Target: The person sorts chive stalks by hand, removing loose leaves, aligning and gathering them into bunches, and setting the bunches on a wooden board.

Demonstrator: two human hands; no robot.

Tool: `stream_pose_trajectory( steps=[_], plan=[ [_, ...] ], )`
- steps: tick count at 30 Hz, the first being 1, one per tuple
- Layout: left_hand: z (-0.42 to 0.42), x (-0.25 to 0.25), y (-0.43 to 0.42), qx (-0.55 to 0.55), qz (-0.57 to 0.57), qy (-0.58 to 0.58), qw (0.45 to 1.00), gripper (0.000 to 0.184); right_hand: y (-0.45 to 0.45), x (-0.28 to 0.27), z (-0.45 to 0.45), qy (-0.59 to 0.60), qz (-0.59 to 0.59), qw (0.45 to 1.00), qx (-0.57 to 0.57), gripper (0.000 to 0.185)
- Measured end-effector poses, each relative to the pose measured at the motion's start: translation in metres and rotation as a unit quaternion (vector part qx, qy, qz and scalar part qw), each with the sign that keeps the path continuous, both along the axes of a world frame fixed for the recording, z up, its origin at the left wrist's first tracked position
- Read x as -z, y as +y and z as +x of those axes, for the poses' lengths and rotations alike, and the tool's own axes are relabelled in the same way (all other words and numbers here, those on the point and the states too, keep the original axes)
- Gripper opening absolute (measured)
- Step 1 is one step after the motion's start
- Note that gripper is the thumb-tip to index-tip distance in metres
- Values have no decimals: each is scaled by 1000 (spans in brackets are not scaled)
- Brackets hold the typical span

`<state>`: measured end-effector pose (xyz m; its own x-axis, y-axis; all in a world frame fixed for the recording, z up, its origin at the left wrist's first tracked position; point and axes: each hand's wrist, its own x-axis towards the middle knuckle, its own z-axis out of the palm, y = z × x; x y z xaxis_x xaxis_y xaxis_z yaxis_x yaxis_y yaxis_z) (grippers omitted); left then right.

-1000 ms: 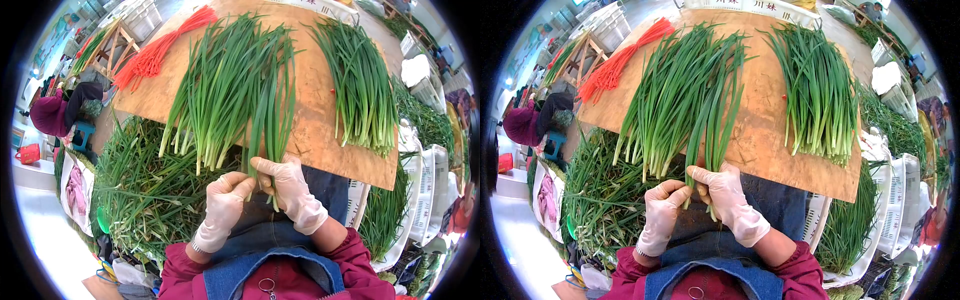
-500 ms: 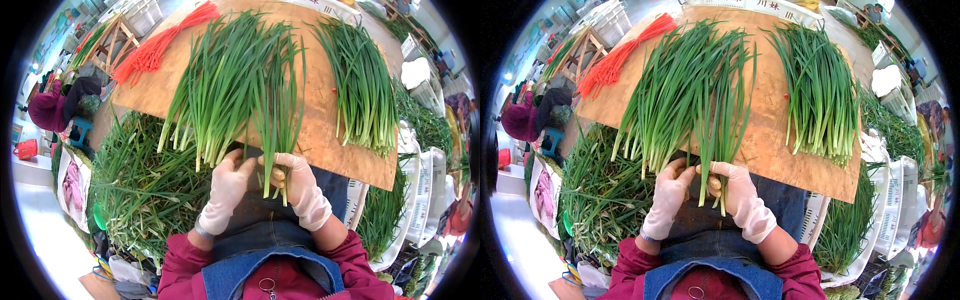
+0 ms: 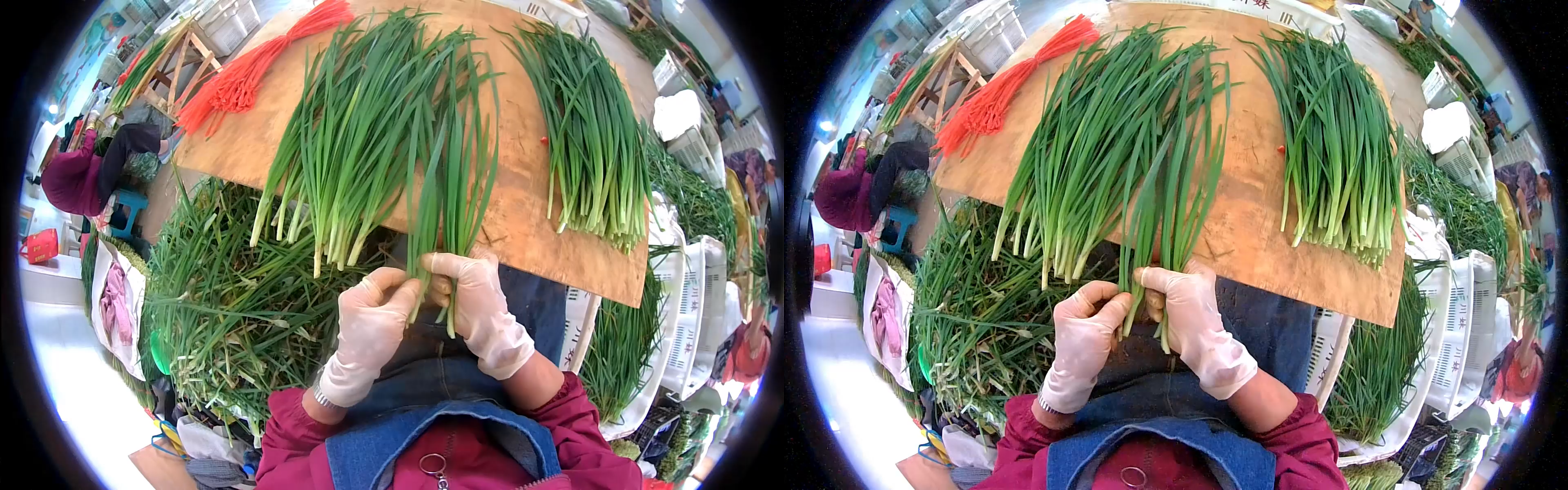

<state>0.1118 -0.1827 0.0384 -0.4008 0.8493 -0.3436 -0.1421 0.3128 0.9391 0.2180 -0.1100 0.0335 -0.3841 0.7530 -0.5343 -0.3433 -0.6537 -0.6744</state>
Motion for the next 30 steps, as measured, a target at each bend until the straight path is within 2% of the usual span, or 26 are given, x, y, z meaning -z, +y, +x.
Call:
stream_pose_trajectory(
  steps=[2,5,9,10,13,15,17,19,21,22,25,26,27,28,29,30],
  plan=[
    [2,2,-2,-28,10,12,999,6,-1,0,-3,13,-12,1000,17,7],
    [6,18,-6,-46,136,184,972,2,-2,-1,-5,32,-19,999,29,9],
    [3,4,-12,-49,121,-1,991,6,-3,-5,-7,52,-35,998,24,10],
    [0,-3,-17,-30,88,-17,996,9,-1,-3,-7,57,-36,997,29,10],
    [-11,-17,-41,-9,120,-42,992,6,6,1,-4,76,-35,996,38,9],
    [-24,-18,-61,-119,261,0,958,5,9,-1,-1,94,-29,994,36,9],
    [-52,-21,-87,-213,310,72,924,8,11,3,4,113,-40,993,8,13],
    [-87,-15,-121,-383,168,141,897,9,13,4,5,131,-74,989,0,15],
    [-119,0,-145,-359,-41,299,883,14,13,4,6,143,-77,987,0,17],
    [-128,7,-150,-243,-175,498,814,16,13,4,7,147,-77,986,1,18],
    [-110,14,-134,-166,-41,626,761,14,18,7,13,190,-82,978,-18,21],
    [-93,6,-112,-151,22,590,793,11,20,4,14,197,-95,976,-24,21],
    [-80,1,-92,-86,76,594,796,11,22,-1,13,204,-107,973,-32,22],
    [-66,-4,-68,-57,126,621,772,11,21,-11,9,174,-107,979,-23,23],
    [-52,-12,-48,-1,103,634,766,13,24,-6,10,201,-103,973,-41,23],
    [-41,-12,-26,22,123,669,733,18,28,5,14,226,-99,967,-58,22]
  ],
)
